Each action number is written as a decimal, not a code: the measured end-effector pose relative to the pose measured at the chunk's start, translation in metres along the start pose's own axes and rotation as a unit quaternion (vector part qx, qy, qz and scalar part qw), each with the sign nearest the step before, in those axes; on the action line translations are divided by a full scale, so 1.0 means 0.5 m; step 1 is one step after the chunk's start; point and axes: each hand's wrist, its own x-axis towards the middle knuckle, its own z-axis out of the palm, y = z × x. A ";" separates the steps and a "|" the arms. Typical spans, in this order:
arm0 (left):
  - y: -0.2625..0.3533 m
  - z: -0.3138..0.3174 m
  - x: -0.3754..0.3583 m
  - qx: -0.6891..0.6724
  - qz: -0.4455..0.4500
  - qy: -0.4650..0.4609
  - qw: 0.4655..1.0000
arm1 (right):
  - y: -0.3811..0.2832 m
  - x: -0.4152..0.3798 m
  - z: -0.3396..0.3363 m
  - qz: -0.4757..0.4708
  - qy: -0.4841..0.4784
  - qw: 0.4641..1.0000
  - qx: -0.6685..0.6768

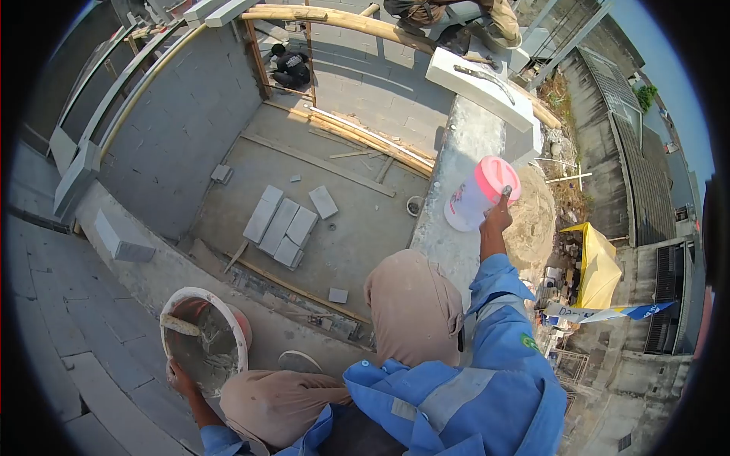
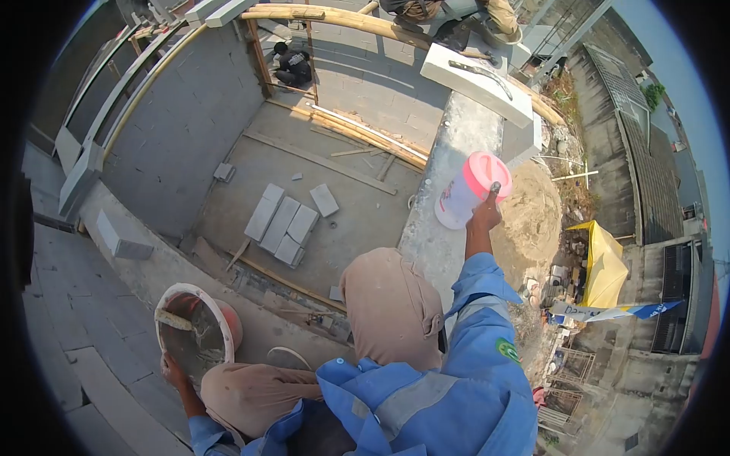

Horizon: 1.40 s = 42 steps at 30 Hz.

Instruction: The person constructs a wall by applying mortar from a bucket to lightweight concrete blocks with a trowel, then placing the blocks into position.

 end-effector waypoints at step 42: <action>0.366 0.029 -0.139 0.091 0.129 0.028 0.987 | 0.099 -1.026 0.136 -0.689 -0.716 0.099 -0.050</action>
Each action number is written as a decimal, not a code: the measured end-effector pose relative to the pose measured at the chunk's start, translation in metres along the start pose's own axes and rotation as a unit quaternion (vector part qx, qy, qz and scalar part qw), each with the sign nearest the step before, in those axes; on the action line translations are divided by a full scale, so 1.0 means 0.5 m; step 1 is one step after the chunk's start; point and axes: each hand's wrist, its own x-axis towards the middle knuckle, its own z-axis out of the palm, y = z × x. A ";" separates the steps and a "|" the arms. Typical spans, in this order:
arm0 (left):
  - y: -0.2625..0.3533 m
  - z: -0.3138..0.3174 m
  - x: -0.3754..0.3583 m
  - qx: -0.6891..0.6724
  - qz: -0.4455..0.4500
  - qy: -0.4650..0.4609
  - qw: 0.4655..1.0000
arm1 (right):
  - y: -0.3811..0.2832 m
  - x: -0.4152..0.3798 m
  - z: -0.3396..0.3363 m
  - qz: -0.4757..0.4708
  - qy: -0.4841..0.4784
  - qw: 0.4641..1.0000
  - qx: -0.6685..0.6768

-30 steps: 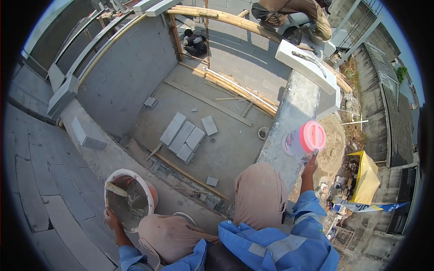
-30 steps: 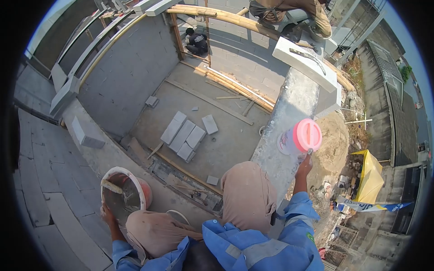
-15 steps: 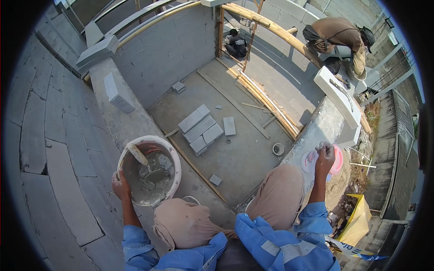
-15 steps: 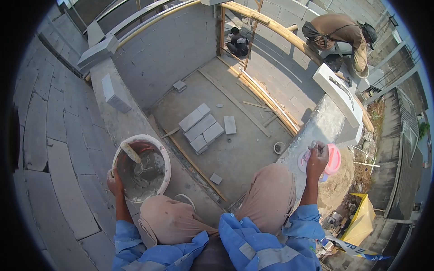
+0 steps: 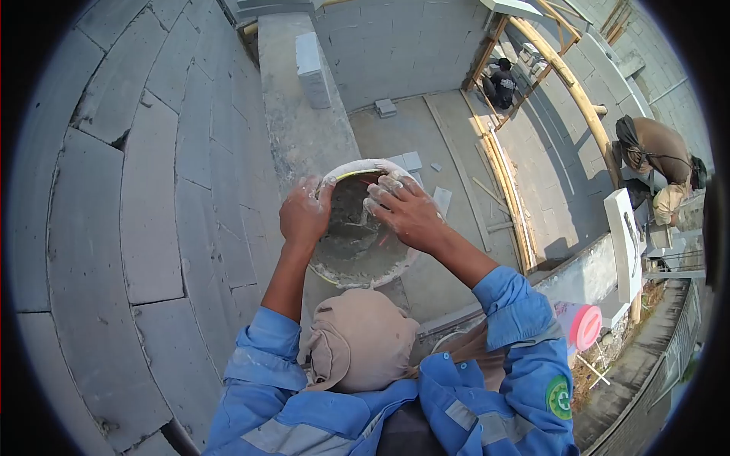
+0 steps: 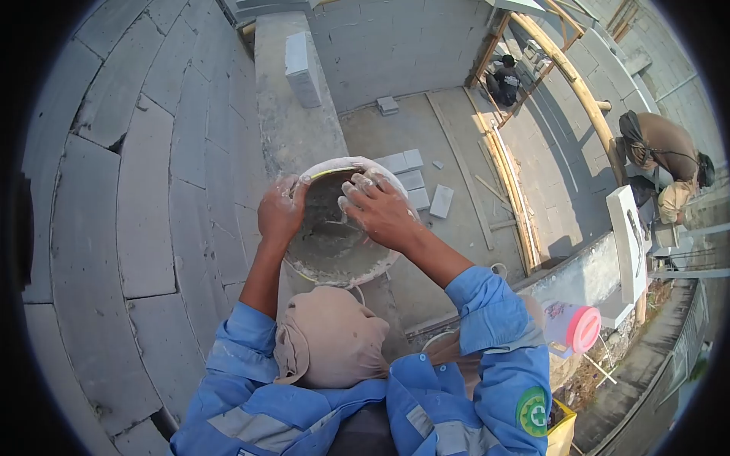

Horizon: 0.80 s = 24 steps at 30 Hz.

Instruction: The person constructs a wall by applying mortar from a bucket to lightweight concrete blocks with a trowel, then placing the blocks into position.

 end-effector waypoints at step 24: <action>0.068 0.010 0.022 -0.088 0.005 -0.162 0.983 | 0.063 -0.080 -0.035 0.324 -0.247 0.898 0.165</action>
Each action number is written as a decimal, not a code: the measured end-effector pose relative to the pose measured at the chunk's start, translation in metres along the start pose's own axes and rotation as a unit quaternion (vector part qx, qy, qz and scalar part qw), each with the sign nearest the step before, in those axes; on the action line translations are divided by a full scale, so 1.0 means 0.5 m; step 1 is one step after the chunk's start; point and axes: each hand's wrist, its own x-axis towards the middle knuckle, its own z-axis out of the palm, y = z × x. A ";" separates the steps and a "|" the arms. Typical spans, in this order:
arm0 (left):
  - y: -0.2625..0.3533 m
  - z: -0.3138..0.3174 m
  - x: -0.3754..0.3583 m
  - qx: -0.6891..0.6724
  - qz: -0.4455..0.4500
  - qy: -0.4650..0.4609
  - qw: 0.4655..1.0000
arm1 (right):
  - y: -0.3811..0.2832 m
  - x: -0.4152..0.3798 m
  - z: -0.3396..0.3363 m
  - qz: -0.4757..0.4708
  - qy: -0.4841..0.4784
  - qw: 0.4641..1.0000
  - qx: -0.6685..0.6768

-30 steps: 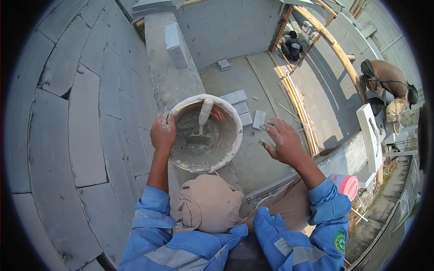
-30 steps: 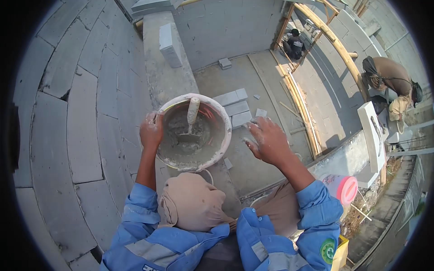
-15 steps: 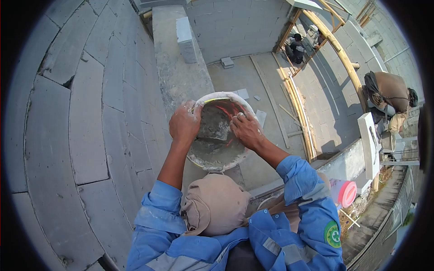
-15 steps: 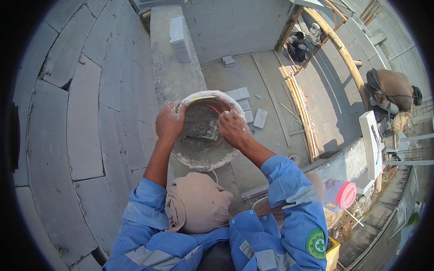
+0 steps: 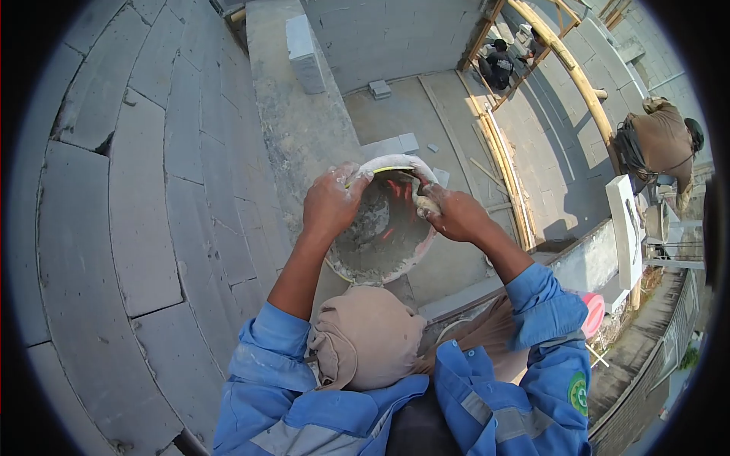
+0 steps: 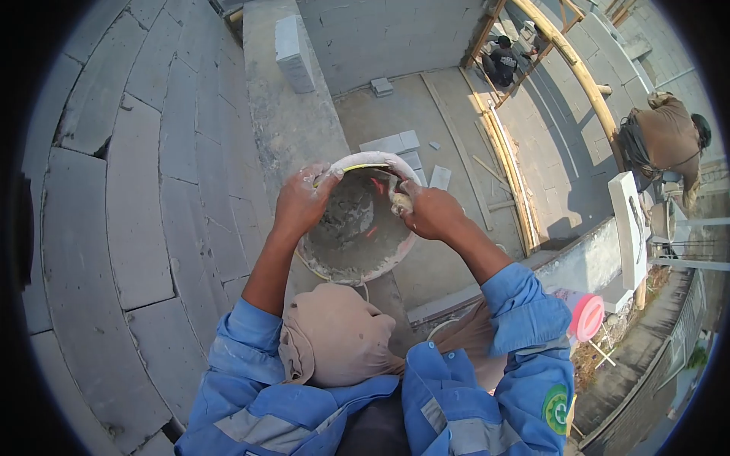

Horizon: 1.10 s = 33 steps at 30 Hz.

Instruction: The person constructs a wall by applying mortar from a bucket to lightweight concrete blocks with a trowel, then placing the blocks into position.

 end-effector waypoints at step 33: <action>0.001 0.013 -0.105 -0.232 -0.030 0.053 0.971 | 0.025 -0.136 0.052 0.008 -0.096 0.992 -0.080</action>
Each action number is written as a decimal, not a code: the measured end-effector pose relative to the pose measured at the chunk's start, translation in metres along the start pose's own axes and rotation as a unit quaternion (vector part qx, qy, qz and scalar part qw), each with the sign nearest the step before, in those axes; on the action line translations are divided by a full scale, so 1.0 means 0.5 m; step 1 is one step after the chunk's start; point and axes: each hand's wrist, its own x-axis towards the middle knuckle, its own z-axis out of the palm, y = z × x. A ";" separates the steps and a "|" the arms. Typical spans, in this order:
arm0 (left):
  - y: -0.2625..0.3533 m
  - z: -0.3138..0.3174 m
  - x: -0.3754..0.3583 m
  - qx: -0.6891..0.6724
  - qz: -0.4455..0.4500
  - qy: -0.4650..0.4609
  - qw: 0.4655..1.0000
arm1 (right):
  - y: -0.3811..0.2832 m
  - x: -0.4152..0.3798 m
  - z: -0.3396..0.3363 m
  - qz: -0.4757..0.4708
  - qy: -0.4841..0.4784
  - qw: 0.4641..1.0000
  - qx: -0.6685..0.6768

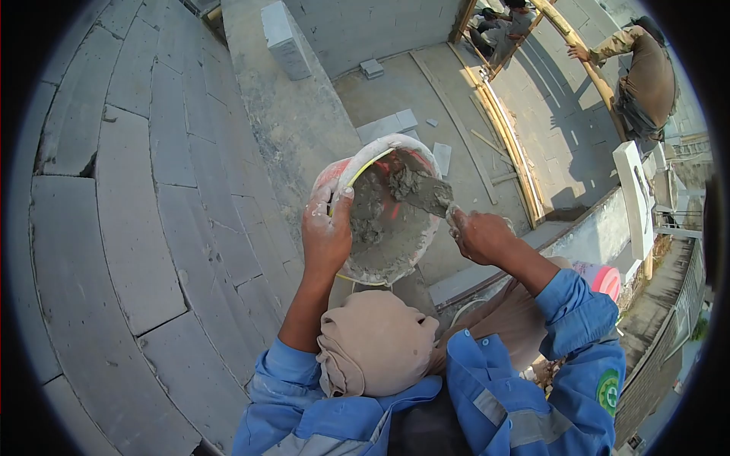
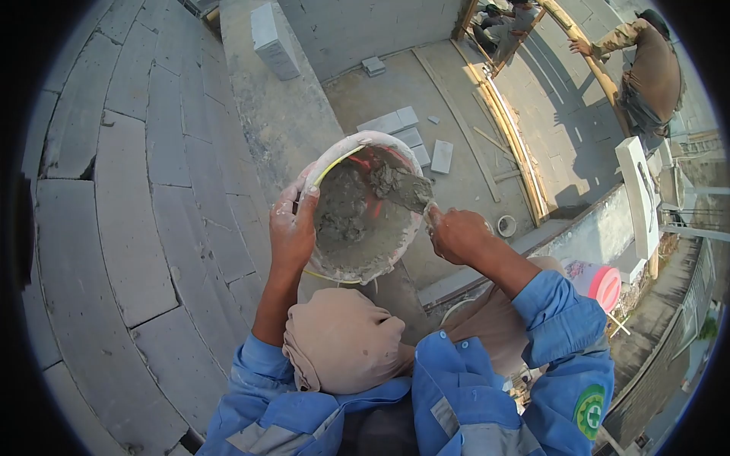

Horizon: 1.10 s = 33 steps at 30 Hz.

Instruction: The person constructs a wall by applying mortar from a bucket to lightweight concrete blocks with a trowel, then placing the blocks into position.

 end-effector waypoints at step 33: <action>-0.007 0.017 -0.063 0.020 -0.061 0.001 0.998 | -0.071 -0.025 0.117 0.061 -0.070 0.951 0.296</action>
